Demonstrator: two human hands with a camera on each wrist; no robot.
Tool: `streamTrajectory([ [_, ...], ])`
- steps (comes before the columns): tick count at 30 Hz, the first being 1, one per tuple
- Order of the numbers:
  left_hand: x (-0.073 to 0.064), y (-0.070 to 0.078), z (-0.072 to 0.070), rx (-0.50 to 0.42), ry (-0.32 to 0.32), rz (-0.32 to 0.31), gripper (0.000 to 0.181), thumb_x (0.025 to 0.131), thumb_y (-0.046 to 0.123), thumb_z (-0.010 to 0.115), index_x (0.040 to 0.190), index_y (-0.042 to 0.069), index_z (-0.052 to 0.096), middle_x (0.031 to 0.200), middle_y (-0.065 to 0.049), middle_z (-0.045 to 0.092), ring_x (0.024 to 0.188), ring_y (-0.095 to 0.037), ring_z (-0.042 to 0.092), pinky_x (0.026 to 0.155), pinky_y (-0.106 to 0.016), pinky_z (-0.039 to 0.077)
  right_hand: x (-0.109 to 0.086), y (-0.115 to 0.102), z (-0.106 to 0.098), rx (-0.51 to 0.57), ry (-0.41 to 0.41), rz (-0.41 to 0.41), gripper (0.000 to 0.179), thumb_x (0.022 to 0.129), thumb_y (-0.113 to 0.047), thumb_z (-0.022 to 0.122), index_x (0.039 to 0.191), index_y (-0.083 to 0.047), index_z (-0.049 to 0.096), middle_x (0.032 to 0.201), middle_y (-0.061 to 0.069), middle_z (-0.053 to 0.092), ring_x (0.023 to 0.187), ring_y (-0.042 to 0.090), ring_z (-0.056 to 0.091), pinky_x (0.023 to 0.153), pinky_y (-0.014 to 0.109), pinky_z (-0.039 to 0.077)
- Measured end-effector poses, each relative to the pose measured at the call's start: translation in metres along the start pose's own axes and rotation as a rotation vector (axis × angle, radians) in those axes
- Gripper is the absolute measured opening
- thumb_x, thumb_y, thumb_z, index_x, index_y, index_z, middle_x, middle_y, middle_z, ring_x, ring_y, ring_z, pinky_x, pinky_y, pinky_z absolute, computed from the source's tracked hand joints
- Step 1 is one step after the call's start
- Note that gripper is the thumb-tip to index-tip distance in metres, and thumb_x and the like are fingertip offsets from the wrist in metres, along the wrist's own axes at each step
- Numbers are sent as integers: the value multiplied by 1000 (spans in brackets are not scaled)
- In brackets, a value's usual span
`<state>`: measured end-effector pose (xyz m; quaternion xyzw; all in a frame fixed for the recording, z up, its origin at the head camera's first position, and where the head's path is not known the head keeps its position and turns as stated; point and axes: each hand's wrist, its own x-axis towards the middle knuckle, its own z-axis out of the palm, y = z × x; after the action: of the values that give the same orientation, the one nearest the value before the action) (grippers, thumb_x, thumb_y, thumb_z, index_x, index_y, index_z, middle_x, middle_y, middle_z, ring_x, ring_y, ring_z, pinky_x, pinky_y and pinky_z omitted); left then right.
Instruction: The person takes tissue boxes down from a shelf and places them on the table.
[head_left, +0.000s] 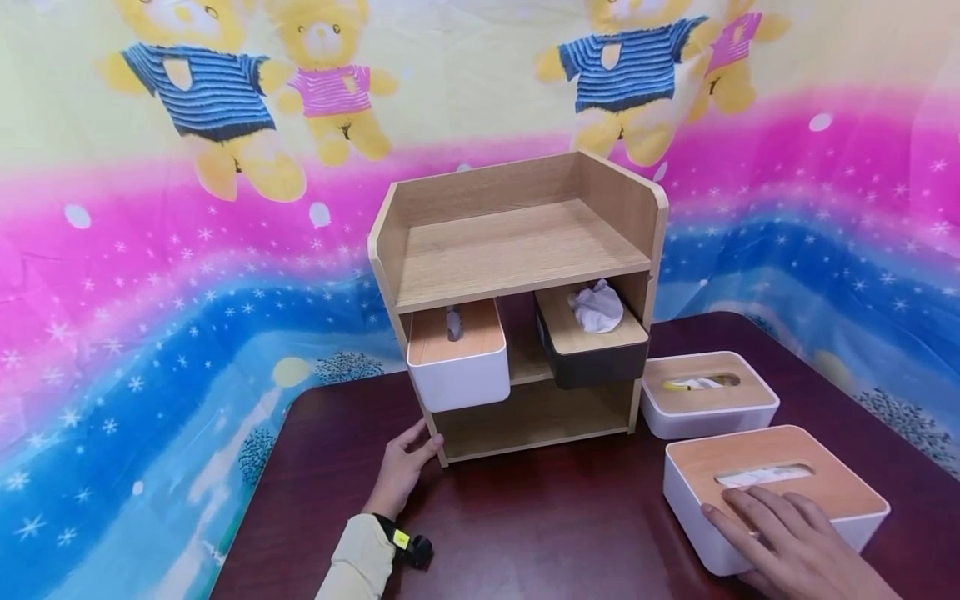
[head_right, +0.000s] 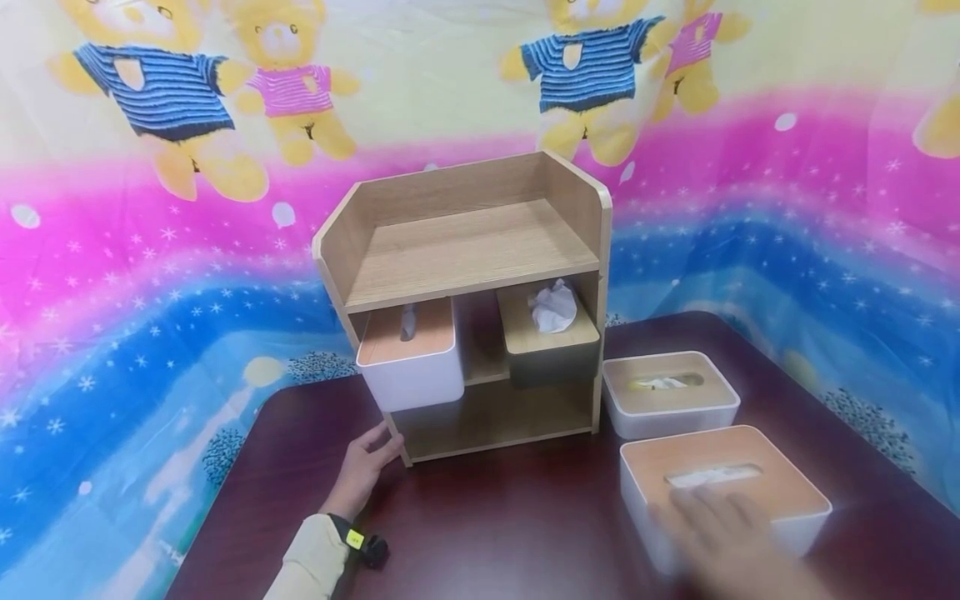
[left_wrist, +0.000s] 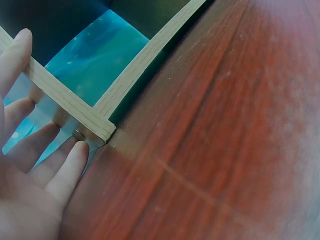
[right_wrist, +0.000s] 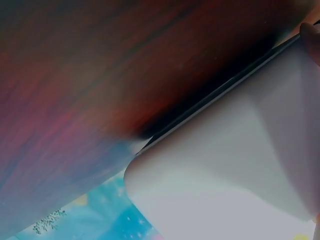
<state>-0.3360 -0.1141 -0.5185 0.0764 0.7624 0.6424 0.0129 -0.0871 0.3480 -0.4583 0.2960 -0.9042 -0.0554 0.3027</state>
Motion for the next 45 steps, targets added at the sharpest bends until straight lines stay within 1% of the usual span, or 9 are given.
streamTrajectory([
  [7, -9, 20, 1, 20, -11, 6, 60, 92, 22, 70, 143, 2, 47, 146, -20, 43, 139, -37, 30, 108, -56, 28, 4, 0, -1, 8, 11, -12, 69, 99, -63, 21, 134, -15, 55, 116, 11, 61, 102, 29, 51, 112, 25, -3],
  [9, -10, 21, 1, 16, -13, 6, 59, 92, 21, 69, 143, 2, 47, 146, -20, 43, 139, -37, 30, 108, -56, 28, 5, -1, -2, 1, 9, -11, 69, 99, -64, 20, 135, -16, 54, 116, 10, 61, 101, 28, 52, 112, 25, -3],
  [16, 0, 2, 1, -6, 7, 18, 64, 89, 31, 73, 143, 6, 49, 146, -15, 45, 139, -33, 31, 109, -54, 27, 5, -1, -3, -17, -22, -1, 70, 98, -65, 19, 135, -17, 54, 116, 9, 61, 101, 27, 54, 112, 25, -3],
  [21, 0, -4, 2, -26, -3, 17, 71, 84, 40, 75, 143, 8, 50, 145, -14, 47, 138, -31, 33, 107, -51, 33, 0, 0, 1, 2, -17, -24, 67, 98, -64, 24, 135, -16, 54, 115, 8, 61, 102, 24, 51, 112, 25, -2],
  [22, -3, 0, 2, -27, -8, 14, 70, 85, 38, 75, 143, 7, 50, 144, -14, 47, 138, -31, 33, 106, -51, 34, -1, 0, 3, 6, -14, -27, 67, 98, -64, 25, 135, -16, 54, 115, 8, 61, 103, 24, 50, 112, 25, -2],
  [26, -3, -2, 2, -26, -9, 20, 70, 86, 36, 75, 143, 4, 49, 144, -15, 47, 138, -32, 33, 106, -50, 35, -2, 1, 4, 22, -9, -34, 67, 98, -64, 27, 132, -16, 57, 115, 7, 61, 104, 23, 49, 112, 23, -1],
  [28, -3, -2, 2, -24, -4, 14, 69, 86, 35, 75, 143, 5, 49, 144, -15, 47, 138, -32, 32, 107, -51, 34, -2, 2, 4, 26, -14, -32, 68, 97, -66, 28, 132, -16, 58, 116, 6, 61, 104, 22, 50, 112, 21, -1],
  [29, 0, -7, 2, -24, 0, 18, 71, 85, 38, 76, 142, 5, 50, 144, -15, 47, 139, -32, 32, 107, -52, 33, -2, 3, 4, 30, -13, -32, 68, 96, -66, 29, 132, -16, 58, 116, 6, 61, 104, 22, 50, 112, 21, -1],
  [45, 0, -3, 0, -5, 11, 6, 66, 87, 33, 74, 142, 7, 50, 145, -15, 46, 140, -34, 30, 109, -57, 26, -3, 5, 7, 44, -3, -31, 69, 94, -68, 33, 133, -18, 59, 116, 3, 61, 103, 19, 51, 110, 18, 1],
])
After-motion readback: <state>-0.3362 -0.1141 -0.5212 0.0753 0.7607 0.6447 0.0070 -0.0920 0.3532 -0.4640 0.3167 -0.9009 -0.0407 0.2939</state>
